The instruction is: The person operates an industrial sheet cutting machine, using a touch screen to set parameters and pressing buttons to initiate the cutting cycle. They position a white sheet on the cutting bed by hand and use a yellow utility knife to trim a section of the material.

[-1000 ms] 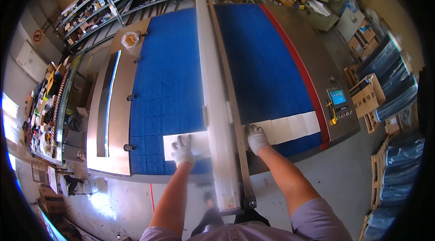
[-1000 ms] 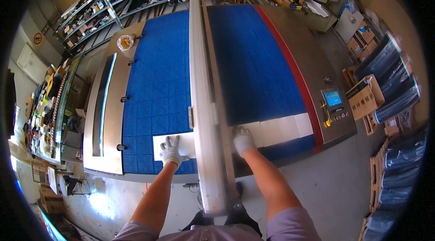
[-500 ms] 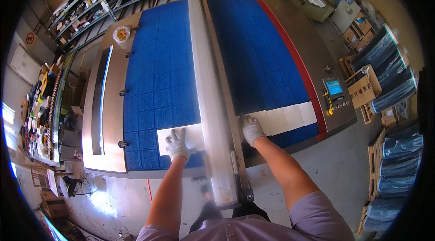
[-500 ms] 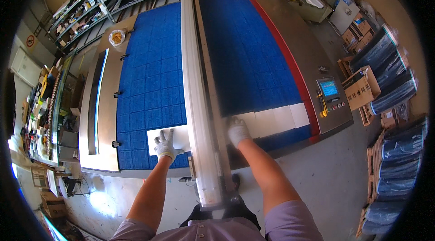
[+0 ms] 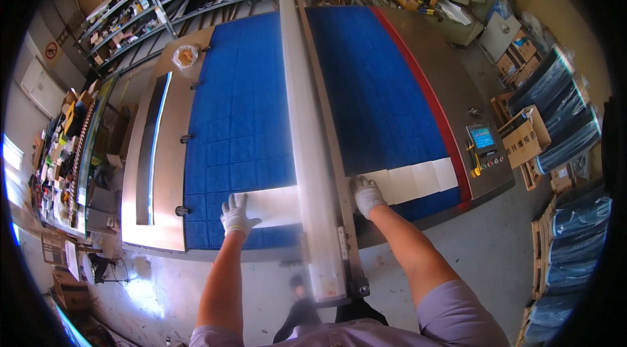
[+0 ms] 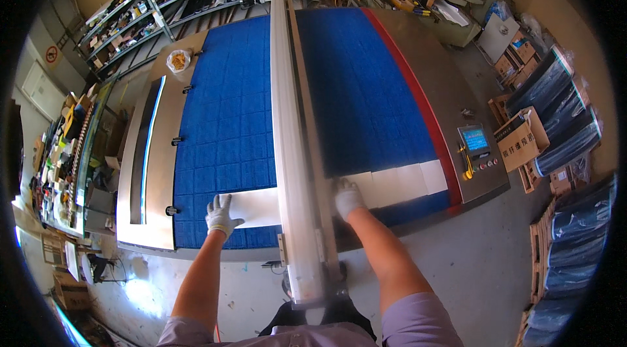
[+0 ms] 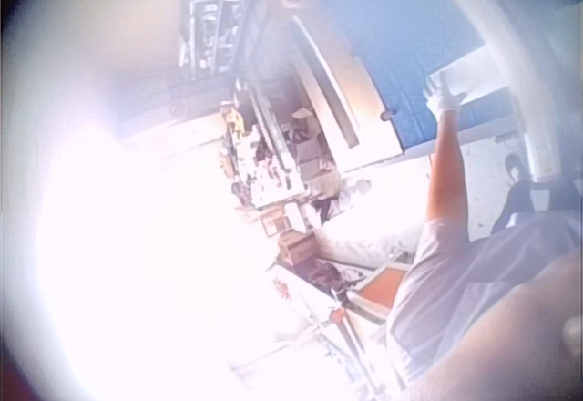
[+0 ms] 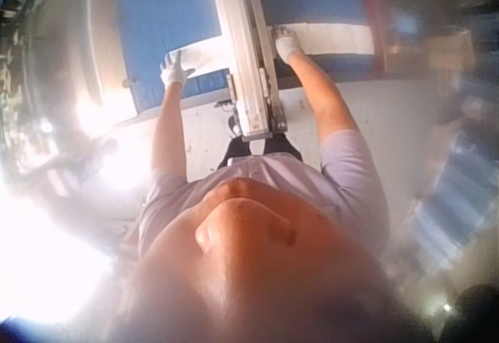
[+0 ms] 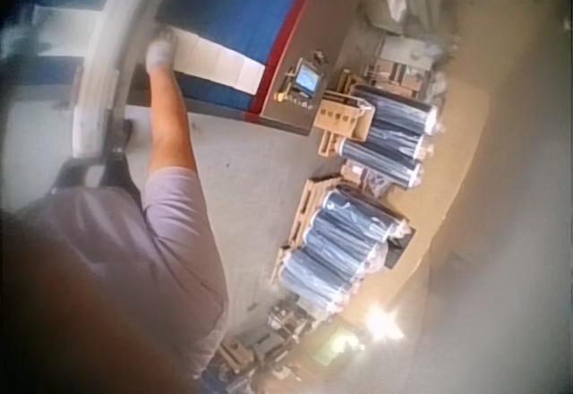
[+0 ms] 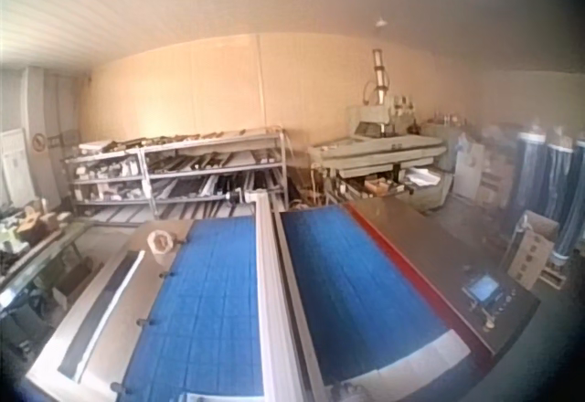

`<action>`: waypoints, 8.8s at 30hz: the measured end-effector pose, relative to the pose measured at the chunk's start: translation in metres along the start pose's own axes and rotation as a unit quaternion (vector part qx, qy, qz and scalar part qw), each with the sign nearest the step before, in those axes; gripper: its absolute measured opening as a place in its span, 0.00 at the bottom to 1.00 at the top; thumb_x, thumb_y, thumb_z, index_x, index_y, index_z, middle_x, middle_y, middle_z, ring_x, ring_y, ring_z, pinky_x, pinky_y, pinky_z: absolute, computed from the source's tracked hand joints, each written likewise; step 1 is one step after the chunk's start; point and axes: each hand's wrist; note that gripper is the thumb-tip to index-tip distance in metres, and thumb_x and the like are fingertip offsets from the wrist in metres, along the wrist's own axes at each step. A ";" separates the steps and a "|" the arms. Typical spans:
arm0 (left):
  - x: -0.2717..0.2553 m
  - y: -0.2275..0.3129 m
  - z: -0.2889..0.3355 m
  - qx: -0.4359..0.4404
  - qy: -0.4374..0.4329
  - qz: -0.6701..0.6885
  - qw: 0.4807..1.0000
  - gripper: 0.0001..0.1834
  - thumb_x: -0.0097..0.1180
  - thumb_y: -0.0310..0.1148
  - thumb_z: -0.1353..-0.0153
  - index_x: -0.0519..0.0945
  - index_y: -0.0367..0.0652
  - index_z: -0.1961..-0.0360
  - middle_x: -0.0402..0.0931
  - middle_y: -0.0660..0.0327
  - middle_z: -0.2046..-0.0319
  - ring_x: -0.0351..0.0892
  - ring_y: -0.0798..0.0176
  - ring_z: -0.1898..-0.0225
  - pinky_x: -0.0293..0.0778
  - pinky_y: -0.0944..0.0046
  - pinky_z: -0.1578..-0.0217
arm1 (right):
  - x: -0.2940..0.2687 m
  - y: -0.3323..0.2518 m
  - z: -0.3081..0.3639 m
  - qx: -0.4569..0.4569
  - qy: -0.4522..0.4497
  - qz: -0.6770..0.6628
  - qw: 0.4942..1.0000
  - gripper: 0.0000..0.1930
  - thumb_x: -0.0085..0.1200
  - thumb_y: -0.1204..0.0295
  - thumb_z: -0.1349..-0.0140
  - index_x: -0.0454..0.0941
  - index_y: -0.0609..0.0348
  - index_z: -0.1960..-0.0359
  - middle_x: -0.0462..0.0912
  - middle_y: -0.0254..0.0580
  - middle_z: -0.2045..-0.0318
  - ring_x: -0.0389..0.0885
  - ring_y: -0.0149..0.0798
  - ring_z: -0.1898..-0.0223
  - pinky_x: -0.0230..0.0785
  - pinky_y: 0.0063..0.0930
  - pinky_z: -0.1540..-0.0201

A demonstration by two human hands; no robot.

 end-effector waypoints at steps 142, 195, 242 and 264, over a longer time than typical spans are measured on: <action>0.001 -0.068 -0.019 0.142 0.013 -0.138 0.980 0.51 0.74 0.40 0.56 0.61 0.53 0.30 0.58 0.66 0.29 0.74 0.45 0.44 0.76 0.56 0.45 | -0.089 -0.087 -0.022 -0.077 0.040 -0.047 0.995 0.34 0.64 0.69 0.50 0.69 0.64 0.39 0.64 0.48 0.33 0.65 0.46 0.34 0.60 0.39 0.37; -0.010 -0.077 -0.024 0.166 -0.041 -0.129 0.977 0.56 0.75 0.42 0.56 0.55 0.49 0.27 0.53 0.65 0.27 0.73 0.48 0.41 0.74 0.55 0.41 | -0.138 -0.173 -0.035 -0.116 -0.014 0.005 0.993 0.29 0.50 0.72 0.41 0.66 0.64 0.36 0.60 0.54 0.30 0.63 0.49 0.33 0.58 0.41 0.36; -0.017 0.157 0.004 0.053 0.292 0.396 0.869 0.16 0.49 0.31 0.31 0.79 0.39 0.46 0.81 0.53 0.52 0.81 0.59 0.54 0.75 0.61 0.48 | 0.054 0.233 0.234 0.362 0.270 -0.401 0.797 0.05 0.54 0.71 0.40 0.79 0.56 0.64 0.79 0.49 0.67 0.78 0.54 0.63 0.70 0.47 0.58; 0.041 0.826 0.069 0.081 -0.208 0.463 0.858 0.25 0.55 0.34 0.40 0.75 0.37 0.42 0.81 0.53 0.68 0.83 0.60 0.64 0.76 0.60 0.63 | 0.137 0.515 0.232 0.290 0.157 -0.311 0.891 0.27 0.52 0.64 0.38 0.67 0.61 0.38 0.75 0.57 0.48 0.73 0.53 0.46 0.62 0.53 0.41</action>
Point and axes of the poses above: each hand's wrist, its own z-axis away from the middle knuckle, its own x-axis out of the palm, y = z × x
